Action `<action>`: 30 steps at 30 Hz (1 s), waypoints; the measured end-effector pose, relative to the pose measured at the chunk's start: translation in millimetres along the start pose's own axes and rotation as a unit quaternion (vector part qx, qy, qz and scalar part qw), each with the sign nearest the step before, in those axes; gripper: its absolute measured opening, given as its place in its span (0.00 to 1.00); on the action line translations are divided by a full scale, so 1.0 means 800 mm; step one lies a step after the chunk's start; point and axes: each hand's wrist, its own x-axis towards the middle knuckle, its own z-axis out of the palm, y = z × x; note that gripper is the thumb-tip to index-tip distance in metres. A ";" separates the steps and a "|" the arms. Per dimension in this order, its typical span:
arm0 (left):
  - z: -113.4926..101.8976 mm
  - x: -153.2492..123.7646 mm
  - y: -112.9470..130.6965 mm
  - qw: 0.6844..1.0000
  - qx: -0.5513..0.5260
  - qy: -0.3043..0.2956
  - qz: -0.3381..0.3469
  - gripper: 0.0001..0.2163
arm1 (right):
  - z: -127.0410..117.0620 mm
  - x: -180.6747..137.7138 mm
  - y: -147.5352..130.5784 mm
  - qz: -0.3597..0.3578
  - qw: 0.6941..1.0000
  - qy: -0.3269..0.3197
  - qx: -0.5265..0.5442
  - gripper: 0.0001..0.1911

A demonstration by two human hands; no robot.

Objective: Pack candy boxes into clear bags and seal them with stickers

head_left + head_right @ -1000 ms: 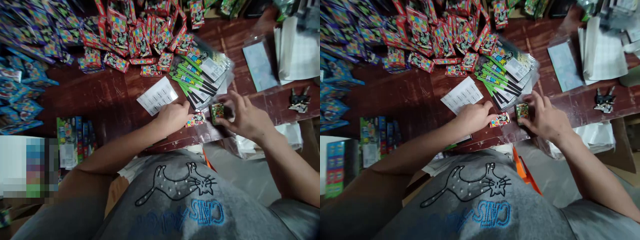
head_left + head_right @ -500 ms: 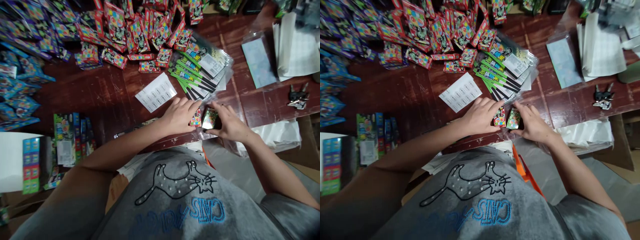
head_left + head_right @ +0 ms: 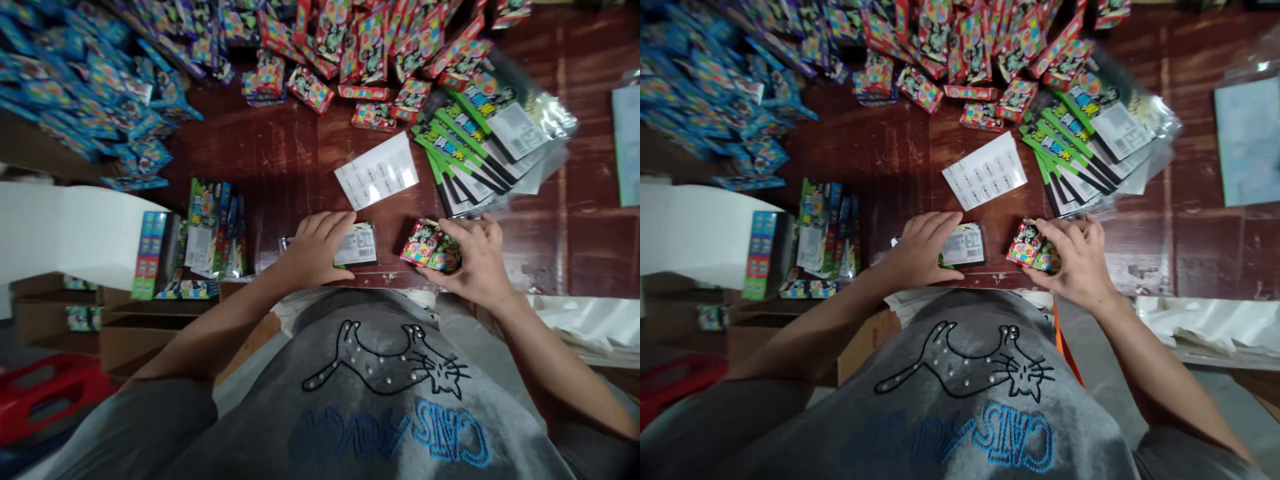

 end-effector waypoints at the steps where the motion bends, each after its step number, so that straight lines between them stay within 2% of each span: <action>1: 0.006 -0.007 -0.007 1.000 -0.004 -0.002 -0.006 0.52 | 0.007 0.007 -0.010 0.006 1.000 0.005 -0.005 0.55; 3: 0.018 -0.014 -0.015 1.000 -0.018 0.008 -0.007 0.48 | 0.018 0.022 -0.028 0.000 1.000 -0.006 -0.009 0.55; 8: 0.031 -0.013 -0.017 0.998 -0.056 0.014 0.027 0.44 | 0.028 0.048 -0.050 -0.083 0.990 -0.113 0.030 0.55; 10: 0.031 -0.014 -0.018 0.997 -0.066 0.005 0.033 0.44 | 0.025 0.052 -0.048 -0.103 0.984 -0.137 0.047 0.55; 14: 0.031 -0.019 -0.021 0.997 -0.068 0.013 0.023 0.43 | 0.012 0.049 -0.029 -0.098 0.981 -0.149 0.083 0.66; 15: 0.031 -0.020 -0.021 0.997 -0.070 0.015 0.021 0.43 | 0.008 0.048 -0.022 -0.097 0.979 -0.153 0.091 0.66; 16: 0.031 -0.020 -0.021 0.997 -0.072 0.017 0.020 0.44 | 0.004 0.046 -0.016 -0.098 0.978 -0.158 0.096 0.63; 19: 0.032 -0.018 -0.021 0.996 -0.082 0.016 0.020 0.45 | -0.005 0.046 -0.005 -0.103 0.975 -0.166 0.110 0.45; 21: 0.032 -0.017 -0.022 0.996 -0.083 0.015 0.026 0.45 | -0.009 0.049 -0.002 -0.104 0.973 -0.159 0.132 0.39; 26: 0.034 -0.017 -0.022 0.994 -0.097 0.039 0.036 0.44 | -0.013 0.060 -0.002 -0.100 0.967 -0.147 0.182 0.37; 30: 0.032 -0.015 -0.016 0.992 -0.105 0.062 0.030 0.45 | -0.003 0.068 -0.006 -0.107 0.965 -0.148 0.187 0.37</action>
